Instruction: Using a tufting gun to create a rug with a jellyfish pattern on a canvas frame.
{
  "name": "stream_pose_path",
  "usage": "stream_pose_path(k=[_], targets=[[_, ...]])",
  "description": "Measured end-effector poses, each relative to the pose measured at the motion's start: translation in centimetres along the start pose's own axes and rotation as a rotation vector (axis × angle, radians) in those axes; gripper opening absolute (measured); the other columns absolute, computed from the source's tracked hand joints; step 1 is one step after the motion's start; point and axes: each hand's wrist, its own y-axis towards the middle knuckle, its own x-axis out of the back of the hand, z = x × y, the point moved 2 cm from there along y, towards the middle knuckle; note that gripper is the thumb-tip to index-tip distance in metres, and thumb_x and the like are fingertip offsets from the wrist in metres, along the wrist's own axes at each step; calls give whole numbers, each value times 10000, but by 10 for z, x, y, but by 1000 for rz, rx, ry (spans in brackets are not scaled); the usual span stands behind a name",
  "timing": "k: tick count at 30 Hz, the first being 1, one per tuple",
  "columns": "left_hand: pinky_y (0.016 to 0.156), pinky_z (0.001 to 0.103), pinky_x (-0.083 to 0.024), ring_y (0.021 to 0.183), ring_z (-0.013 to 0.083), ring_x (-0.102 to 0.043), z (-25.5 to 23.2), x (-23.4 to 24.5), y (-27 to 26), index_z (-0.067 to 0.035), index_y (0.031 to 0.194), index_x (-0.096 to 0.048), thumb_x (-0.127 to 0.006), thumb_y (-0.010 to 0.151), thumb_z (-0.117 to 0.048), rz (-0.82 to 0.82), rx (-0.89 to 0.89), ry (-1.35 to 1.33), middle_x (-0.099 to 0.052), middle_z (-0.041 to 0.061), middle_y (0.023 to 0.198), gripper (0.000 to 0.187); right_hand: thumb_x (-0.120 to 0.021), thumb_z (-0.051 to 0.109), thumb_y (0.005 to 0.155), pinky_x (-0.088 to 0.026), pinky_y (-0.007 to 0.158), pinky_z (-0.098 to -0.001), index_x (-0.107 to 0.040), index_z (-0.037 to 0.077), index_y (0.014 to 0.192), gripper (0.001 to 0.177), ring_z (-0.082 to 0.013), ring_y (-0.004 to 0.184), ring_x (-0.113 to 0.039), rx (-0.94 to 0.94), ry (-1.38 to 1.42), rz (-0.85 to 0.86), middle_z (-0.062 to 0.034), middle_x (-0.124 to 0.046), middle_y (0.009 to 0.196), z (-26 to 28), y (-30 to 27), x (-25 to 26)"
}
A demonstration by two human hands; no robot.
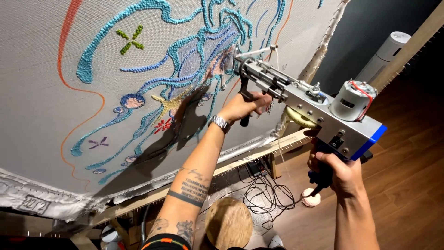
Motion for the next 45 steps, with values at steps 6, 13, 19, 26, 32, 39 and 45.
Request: stream_pose_path(k=[6,13,19,26,32,39,45], targets=[[662,286,-537,729,147,-663,6,48,-17,-116,865,-691,-668,731,-436,-783,-411,447,-705,37,826,347,-503,4,688,-270,377,-281,-536,-98,1037,364,-171,422,-320,-200,62,-28,-128,-427,590,-30,-7,31],[607,433,-456,712,271,-597,38,70,17,-162,891,-662,-658,762,-420,-1027,-291,725,-633,41,756,288,-516,-19,697,-340,379,-298,-526,-89,938,251,-198,453,-391,-177,5,-92,-134,-480,640,-36,-12,36],[554,472,-444,676,349,-586,48,70,31,-147,941,-659,-572,832,-294,-1022,-267,828,-619,137,730,203,-531,-22,674,-326,389,-301,-527,-76,944,275,-200,479,-394,-234,57,-120,-147,-493,707,-43,-16,43],[533,441,-426,620,318,-555,50,67,24,-129,847,-590,-509,858,-221,-1048,-370,823,-567,107,679,123,-516,-33,684,-318,385,-292,-534,-87,943,265,-202,467,-387,-232,67,-66,-150,-477,634,-43,-13,37],[596,358,-395,618,229,-506,38,60,-10,-113,810,-530,-504,844,-114,-860,-632,704,-557,31,712,43,-518,-57,670,-310,397,-285,-532,-69,992,322,-197,515,-403,-253,90,-68,-154,-506,717,-48,-10,34],[547,352,-436,568,218,-563,37,59,-23,-76,698,-610,-571,839,-171,-907,-684,714,-607,47,666,174,-526,-26,674,-337,363,-326,-544,-65,909,239,-219,452,-399,-355,-25,-104,-133,-466,633,-36,-9,19],[463,396,-405,532,217,-549,47,71,5,-166,744,-593,-656,796,-401,-995,-363,777,-462,-52,525,249,-511,-44,664,-283,372,-296,-535,-88,1018,358,-203,464,-375,-318,31,-99,-159,-516,758,-44,-8,16]])
